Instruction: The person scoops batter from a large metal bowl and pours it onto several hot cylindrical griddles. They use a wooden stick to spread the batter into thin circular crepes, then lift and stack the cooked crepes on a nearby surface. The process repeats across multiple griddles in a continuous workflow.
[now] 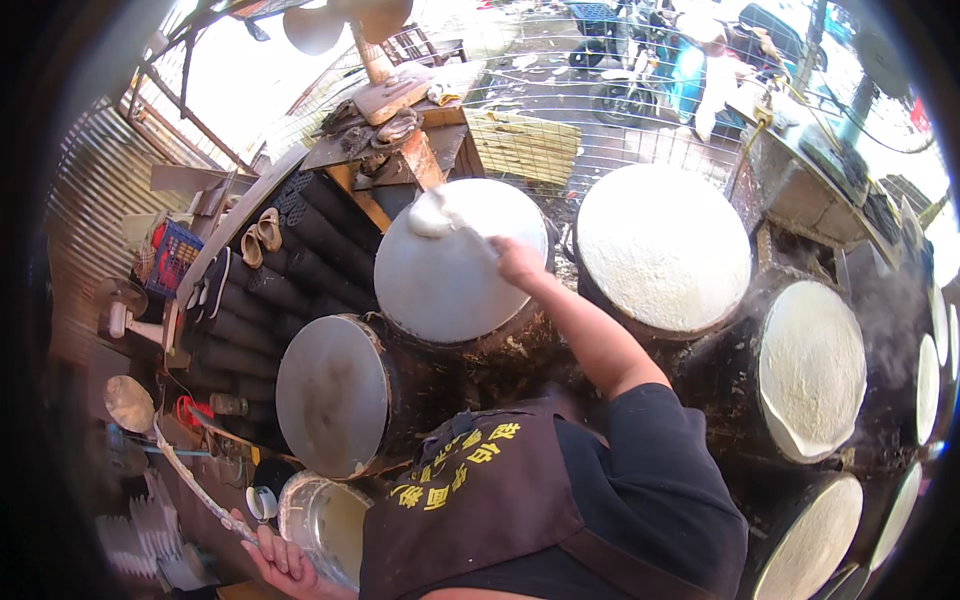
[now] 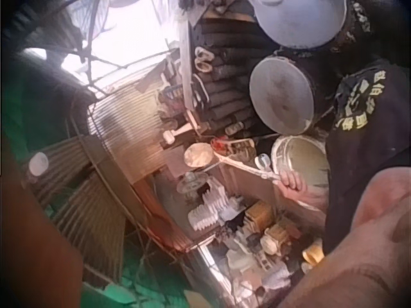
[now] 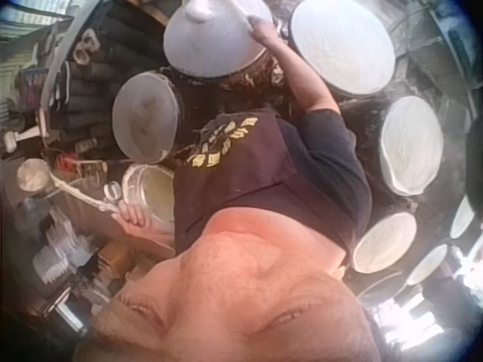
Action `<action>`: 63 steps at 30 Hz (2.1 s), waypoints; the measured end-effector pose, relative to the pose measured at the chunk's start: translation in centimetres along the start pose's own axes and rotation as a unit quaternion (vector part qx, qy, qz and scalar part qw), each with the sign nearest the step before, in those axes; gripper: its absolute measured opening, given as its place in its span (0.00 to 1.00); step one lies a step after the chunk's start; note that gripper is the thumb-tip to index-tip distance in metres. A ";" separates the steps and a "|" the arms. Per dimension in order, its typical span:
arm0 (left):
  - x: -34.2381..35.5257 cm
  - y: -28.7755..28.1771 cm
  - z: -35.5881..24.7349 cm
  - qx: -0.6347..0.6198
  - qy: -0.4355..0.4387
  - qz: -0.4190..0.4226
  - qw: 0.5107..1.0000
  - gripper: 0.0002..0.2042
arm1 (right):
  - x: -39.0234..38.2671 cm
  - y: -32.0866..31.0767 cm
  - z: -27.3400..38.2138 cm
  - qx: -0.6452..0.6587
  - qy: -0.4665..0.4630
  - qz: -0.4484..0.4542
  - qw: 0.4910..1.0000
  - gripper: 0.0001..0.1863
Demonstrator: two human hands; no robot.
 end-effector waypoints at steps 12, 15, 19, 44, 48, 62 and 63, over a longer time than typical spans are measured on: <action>-0.5 3.1 1.0 -0.158 0.139 -0.008 0.978 0.25 | -0.3 -0.3 3.4 -0.063 -0.031 0.113 0.991 0.25; -0.9 3.3 1.3 -0.156 0.131 0.006 0.979 0.24 | 2.5 -3.7 -2.9 0.073 0.071 0.005 0.995 0.23; -0.1 3.3 2.3 -0.161 0.113 0.018 0.980 0.24 | 3.3 -0.1 -1.0 -0.011 -0.022 0.023 0.999 0.22; 0.3 7.4 4.6 -0.207 0.109 -0.037 0.972 0.21 | 7.4 -0.4 0.7 -0.065 -0.139 0.052 0.987 0.18; -0.8 6.2 5.1 -0.194 0.106 0.006 0.975 0.23 | 3.5 1.2 3.2 -0.062 -0.278 0.154 0.946 0.17; -2.4 6.3 6.7 -0.210 0.084 -0.048 0.973 0.23 | 6.4 -1.7 0.8 -0.010 -0.195 0.250 0.948 0.13; -2.3 6.4 6.7 -0.215 0.086 -0.051 0.972 0.23 | 7.4 -2.8 0.1 -0.035 -0.253 0.205 0.945 0.13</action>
Point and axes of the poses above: each hand's wrist, its own x-axis towards the middle knuckle, its own y-axis out of the palm, z = x × y, the point moved 8 cm from there along x, towards the middle knuckle, and after that the axes turned 2 degrees about y, right-handed, at the moved point
